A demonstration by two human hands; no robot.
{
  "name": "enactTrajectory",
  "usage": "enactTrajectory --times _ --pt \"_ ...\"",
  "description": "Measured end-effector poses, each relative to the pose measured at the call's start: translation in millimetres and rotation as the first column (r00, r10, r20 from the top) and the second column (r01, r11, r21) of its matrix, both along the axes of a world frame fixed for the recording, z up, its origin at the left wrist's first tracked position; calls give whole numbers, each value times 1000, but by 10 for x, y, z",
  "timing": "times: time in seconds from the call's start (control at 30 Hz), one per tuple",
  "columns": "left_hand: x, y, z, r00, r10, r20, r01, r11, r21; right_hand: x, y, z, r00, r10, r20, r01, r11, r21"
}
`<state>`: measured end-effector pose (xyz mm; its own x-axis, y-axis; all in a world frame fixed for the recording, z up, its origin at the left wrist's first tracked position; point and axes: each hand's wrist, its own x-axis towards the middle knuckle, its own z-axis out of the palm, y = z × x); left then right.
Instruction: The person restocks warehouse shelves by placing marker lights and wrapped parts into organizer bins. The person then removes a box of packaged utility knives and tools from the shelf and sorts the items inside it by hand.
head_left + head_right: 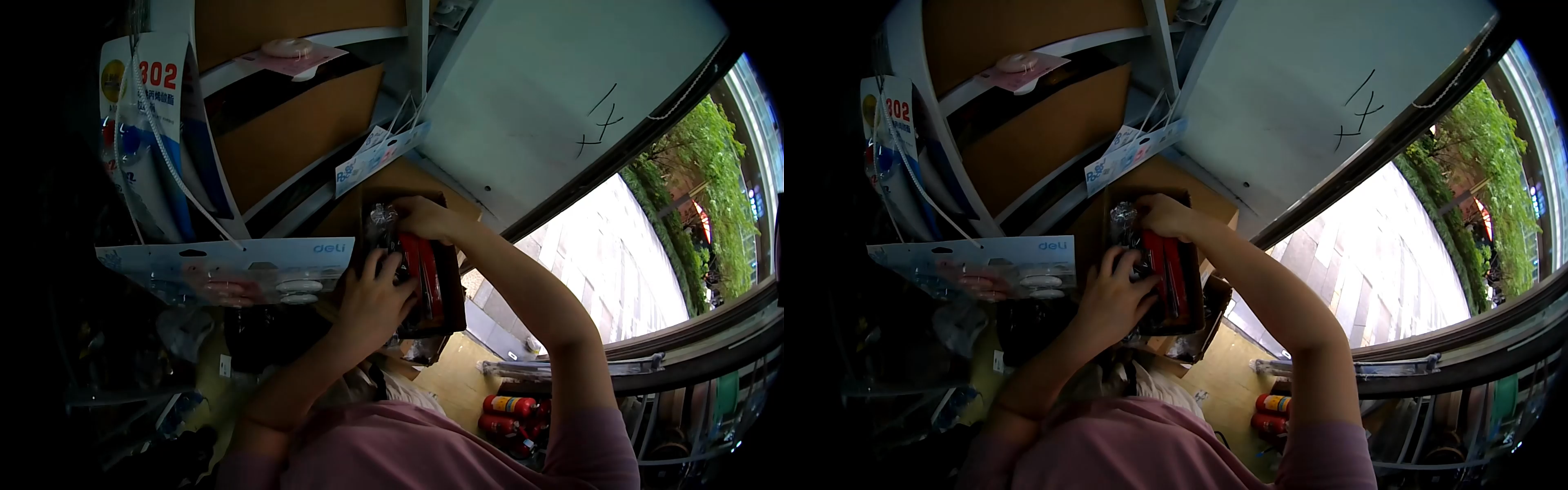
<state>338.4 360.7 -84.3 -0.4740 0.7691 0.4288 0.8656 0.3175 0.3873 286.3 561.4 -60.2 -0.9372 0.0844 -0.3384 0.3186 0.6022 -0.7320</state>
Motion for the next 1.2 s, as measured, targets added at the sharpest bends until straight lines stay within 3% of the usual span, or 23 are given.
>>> enactTrajectory --times 0.07,0.1,0.17,0.27,0.4,0.47,0.6,0.67,0.77,0.83,1.0,1.07,1.1,1.17,1.2 --pt "5 4 11 1000 7 30 -8 999 45 -4 32 -22 982 148 -118 -113 957 267" --pt "8 12 6 999 9 31 -10 999 44 12 -11 27 982 150 -117 -115 957 266" --pt "17 27 1 998 57 29 -62 983 173 57 -96 144 970 205 -132 -120 872 475" --pt "30 13 10 993 69 100 -88 974 210 110 -106 265 946 304 -108 -184 782 595" --pt "52 6 21 987 74 145 -108 965 239 107 0 327 937 348 14 -301 788 537" --pt "60 5 30 986 65 155 -104 959 263 104 48 326 908 367 202 -413 709 572" --pt "68 4 51 967 50 251 -124 950 286 303 -11 640 910 374 180 -407 721 560" --pt "40 15 49 961 62 268 -141 948 284 308 59 672 889 450 83 -380 626 681" --pt "-19 6 40 962 57 268 -125 962 244 272 156 916 904 417 92 -372 665 648" --pt "-45 13 52 995 22 94 -24 999 28 244 225 992 913 398 86 -358 686 633" --pt "-153 122 89 991 -39 130 50 996 -80 290 351 1360 914 406 -6 -323 734 598" --pt "-192 206 172 991 79 108 -97 980 173 406 367 1637 932 350 -96 -244 802 545" --pt "-207 245 207 992 72 100 -89 981 173 430 429 1718 933 344 -104 -235 804 547" --pt "-230 308 292 909 -107 403 -104 878 467 430 565 1855 876 447 -181 -360 856 371" --pt "-264 322 385 903 -159 400 -46 888 458 421 594 1872 878 441 -189 -352 860 370"
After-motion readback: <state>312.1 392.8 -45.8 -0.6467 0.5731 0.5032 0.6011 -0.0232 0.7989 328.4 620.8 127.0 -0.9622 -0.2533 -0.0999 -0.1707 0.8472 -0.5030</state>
